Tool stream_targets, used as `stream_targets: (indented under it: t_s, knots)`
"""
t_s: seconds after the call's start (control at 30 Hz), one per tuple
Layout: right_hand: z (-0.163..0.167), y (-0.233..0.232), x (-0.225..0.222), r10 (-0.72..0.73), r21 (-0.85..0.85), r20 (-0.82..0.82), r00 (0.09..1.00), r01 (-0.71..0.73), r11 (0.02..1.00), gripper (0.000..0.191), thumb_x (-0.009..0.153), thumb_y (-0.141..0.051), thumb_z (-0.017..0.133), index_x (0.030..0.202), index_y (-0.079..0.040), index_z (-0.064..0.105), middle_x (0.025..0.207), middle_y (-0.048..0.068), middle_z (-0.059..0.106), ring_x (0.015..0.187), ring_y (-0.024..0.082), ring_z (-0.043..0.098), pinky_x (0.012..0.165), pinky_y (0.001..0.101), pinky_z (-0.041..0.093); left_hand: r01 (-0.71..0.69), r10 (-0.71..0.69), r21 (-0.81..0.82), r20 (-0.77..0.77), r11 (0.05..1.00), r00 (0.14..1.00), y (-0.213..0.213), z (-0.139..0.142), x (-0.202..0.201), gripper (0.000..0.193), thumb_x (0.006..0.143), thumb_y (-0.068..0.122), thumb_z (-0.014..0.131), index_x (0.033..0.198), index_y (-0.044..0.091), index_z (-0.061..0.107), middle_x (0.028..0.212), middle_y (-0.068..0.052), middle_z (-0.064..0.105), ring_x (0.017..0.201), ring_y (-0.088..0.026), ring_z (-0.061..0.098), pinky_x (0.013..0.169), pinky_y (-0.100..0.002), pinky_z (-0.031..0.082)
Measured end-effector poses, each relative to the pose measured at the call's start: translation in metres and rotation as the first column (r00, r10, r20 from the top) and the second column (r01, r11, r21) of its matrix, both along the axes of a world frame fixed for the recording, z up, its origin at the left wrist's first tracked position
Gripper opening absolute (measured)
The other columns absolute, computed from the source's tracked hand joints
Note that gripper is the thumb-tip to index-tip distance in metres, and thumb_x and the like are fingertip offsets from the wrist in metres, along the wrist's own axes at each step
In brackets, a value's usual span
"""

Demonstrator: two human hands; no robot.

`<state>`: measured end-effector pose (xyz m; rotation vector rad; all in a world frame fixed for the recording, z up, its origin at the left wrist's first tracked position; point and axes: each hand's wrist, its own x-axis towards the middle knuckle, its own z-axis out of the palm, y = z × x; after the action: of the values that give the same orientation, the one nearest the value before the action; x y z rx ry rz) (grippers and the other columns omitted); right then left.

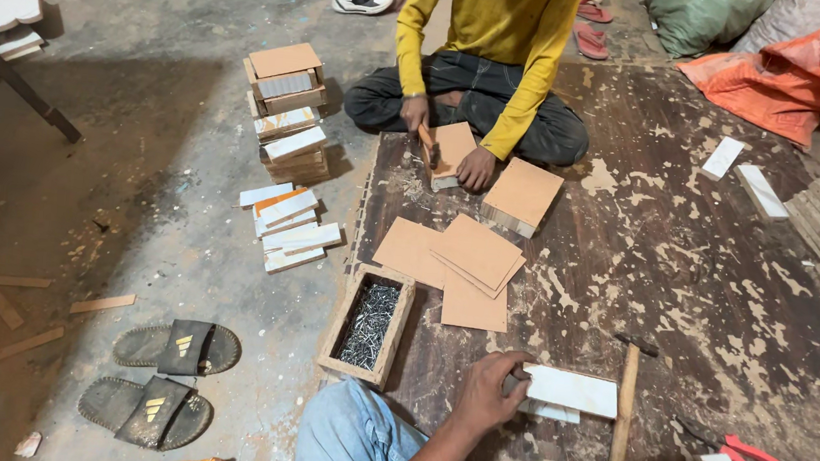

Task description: The person sits on the floor and hammers nails into small rectangular wooden boards, taking nails one at a time from an open box of nails. They briefly wrap items in a woven sack, then resume positioning boards and driving nails with a hammer, setting finished boards aside.

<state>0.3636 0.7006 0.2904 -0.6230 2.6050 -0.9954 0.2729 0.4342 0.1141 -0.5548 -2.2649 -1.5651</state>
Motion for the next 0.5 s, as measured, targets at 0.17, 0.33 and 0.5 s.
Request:
stream_targets:
  t_s: [0.17, 0.33, 0.5]
  knots:
    - [-0.001, -0.004, 0.001, 0.003, -0.002, -0.01, 1.0, -0.003, 1.0, 0.039, 0.08, -0.022, 0.076, 0.114, -0.006, 0.063, 0.089, 0.008, 0.068, 0.077, 0.022, 0.067, 0.067, 0.0368, 0.056, -0.005, 0.005, -0.018, -0.017, 1.0, 1.0, 0.0, 0.002, 0.001, 0.037, 0.083, 0.006, 0.077, 0.12, 0.007, 0.068, 0.093, -0.013, 0.073, 0.087, -0.032, 0.071, 0.079, -0.043, 0.058]
    - [-0.003, -0.007, 0.001, 0.009, -0.001, -0.02, 1.0, -0.009, 1.0, 0.042, 0.08, -0.023, 0.076, 0.116, -0.006, 0.062, 0.091, 0.01, 0.068, 0.079, 0.024, 0.067, 0.068, 0.0382, 0.056, -0.011, 0.011, -0.011, 0.021, 1.0, 1.0, 0.001, 0.006, 0.002, 0.036, 0.084, 0.008, 0.078, 0.119, 0.009, 0.069, 0.091, -0.013, 0.071, 0.085, -0.032, 0.071, 0.077, -0.042, 0.058]
    - [-0.008, -0.014, 0.002, 0.002, -0.011, -0.029, 1.0, -0.002, 1.0, 0.044, 0.08, -0.024, 0.076, 0.117, -0.005, 0.061, 0.092, 0.012, 0.068, 0.08, 0.026, 0.067, 0.069, 0.0396, 0.056, -0.012, 0.012, -0.016, 0.03, 1.0, 0.999, -0.002, 0.007, 0.005, 0.039, 0.084, 0.007, 0.078, 0.121, 0.009, 0.069, 0.093, -0.014, 0.07, 0.087, -0.033, 0.071, 0.078, -0.042, 0.057]
